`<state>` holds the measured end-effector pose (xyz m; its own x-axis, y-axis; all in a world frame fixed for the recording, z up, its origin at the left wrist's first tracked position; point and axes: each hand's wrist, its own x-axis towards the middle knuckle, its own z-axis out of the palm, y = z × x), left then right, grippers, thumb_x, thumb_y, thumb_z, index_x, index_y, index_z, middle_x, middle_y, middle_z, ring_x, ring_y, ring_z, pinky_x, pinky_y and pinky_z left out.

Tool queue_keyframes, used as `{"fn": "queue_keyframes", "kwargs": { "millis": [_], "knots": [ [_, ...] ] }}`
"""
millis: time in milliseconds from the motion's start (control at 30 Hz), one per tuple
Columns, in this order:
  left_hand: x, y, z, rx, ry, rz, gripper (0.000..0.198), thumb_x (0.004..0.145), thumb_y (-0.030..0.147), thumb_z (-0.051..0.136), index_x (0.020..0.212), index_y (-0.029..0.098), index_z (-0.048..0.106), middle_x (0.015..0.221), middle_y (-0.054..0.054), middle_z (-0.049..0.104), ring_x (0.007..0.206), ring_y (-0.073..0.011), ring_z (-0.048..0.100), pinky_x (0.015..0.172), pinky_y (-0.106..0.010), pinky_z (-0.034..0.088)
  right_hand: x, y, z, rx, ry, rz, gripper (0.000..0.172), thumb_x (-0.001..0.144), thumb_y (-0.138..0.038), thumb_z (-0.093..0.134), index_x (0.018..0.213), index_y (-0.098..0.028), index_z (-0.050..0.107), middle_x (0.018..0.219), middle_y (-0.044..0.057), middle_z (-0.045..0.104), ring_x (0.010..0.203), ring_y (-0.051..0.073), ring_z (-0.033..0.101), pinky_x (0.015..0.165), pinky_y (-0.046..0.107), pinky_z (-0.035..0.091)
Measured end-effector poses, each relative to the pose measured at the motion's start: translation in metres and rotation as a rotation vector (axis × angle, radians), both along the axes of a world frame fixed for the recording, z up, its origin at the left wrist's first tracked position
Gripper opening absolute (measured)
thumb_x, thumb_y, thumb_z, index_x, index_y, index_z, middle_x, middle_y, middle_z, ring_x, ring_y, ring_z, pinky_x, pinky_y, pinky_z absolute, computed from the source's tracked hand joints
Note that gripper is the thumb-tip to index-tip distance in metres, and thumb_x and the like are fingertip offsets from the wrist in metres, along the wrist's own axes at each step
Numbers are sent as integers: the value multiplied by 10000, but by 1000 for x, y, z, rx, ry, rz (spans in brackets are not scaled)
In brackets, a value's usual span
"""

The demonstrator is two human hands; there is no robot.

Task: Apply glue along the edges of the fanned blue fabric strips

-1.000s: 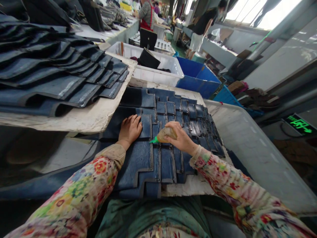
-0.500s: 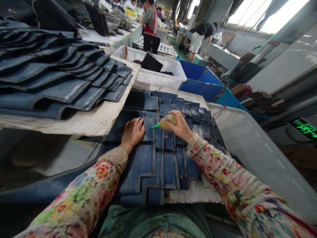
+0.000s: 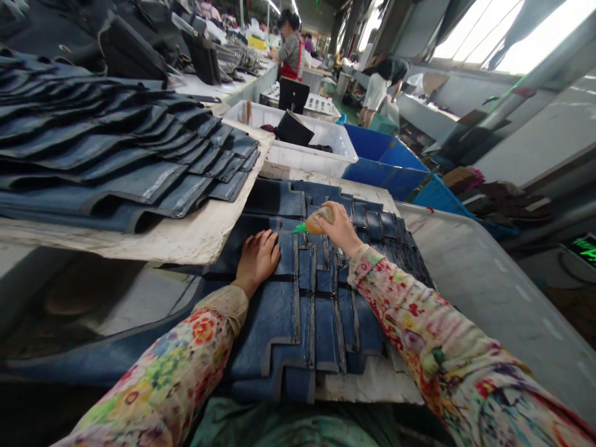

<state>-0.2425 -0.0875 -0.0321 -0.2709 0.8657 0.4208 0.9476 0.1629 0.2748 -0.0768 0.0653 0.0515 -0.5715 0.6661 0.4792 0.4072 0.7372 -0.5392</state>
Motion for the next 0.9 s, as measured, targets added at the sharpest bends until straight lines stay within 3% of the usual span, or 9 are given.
{"fn": "queue_keyframes", "kwargs": {
  "millis": [133,233,333,433,600,700,833,900],
  "knots": [
    [1,-1,0,12,-20,10,379,889,307,365,1211,189,527,1273,-86,532,1211,-236,433,1034,-426,311,14,-12,11,-201,-46,-47,357,719,-425,581,959,-162,553,961,80,576,950,235,521,894,408,394],
    [2,-2,1,5,-37,10,378,888,302,366,1214,194,526,1276,-90,530,1215,-232,431,1041,-433,307,37,-31,24,-539,-17,-82,359,698,-455,610,921,-176,581,877,37,604,823,203,561,735,341,465],
    [2,-2,4,-36,-61,6,382,894,296,357,1228,192,510,1301,-91,508,1234,-224,413,1058,-431,286,67,-57,37,-950,173,-96,347,731,-449,613,981,-209,582,854,13,627,703,160,586,500,232,458],
    [-1,-1,11,-80,-72,0,375,897,283,354,1224,185,508,1301,-87,509,1229,-217,422,1055,-420,296,98,-87,47,-1246,380,-172,248,757,-344,632,954,-197,600,789,20,662,612,145,605,420,205,462],
    [0,-4,37,-196,-111,-39,344,859,247,422,1162,137,543,1252,-138,536,1167,-244,488,994,-424,374,144,-128,52,-1480,660,-261,207,772,-253,628,965,-179,610,763,53,697,598,179,649,403,234,504],
    [21,-19,60,-258,-133,-145,345,813,262,503,1127,137,567,1220,-132,560,1149,-255,505,982,-415,394,164,-152,50,-1561,762,-305,199,758,-272,628,945,-206,622,799,56,708,660,217,675,349,220,472],
    [79,-57,94,-300,-195,-417,502,780,443,561,1224,216,508,1272,-47,544,1181,-191,485,1007,-306,381,177,-186,43,-1651,838,-300,163,719,-267,632,881,-258,645,840,31,718,743,241,686,306,196,429],
    [112,-79,109,-354,-459,-632,698,728,520,603,1301,157,436,1313,-114,501,1199,-244,466,1011,-360,378,184,-199,35,-1647,839,-266,171,706,-275,637,876,-268,653,855,32,720,767,228,687,316,186,438]
  ]
}}
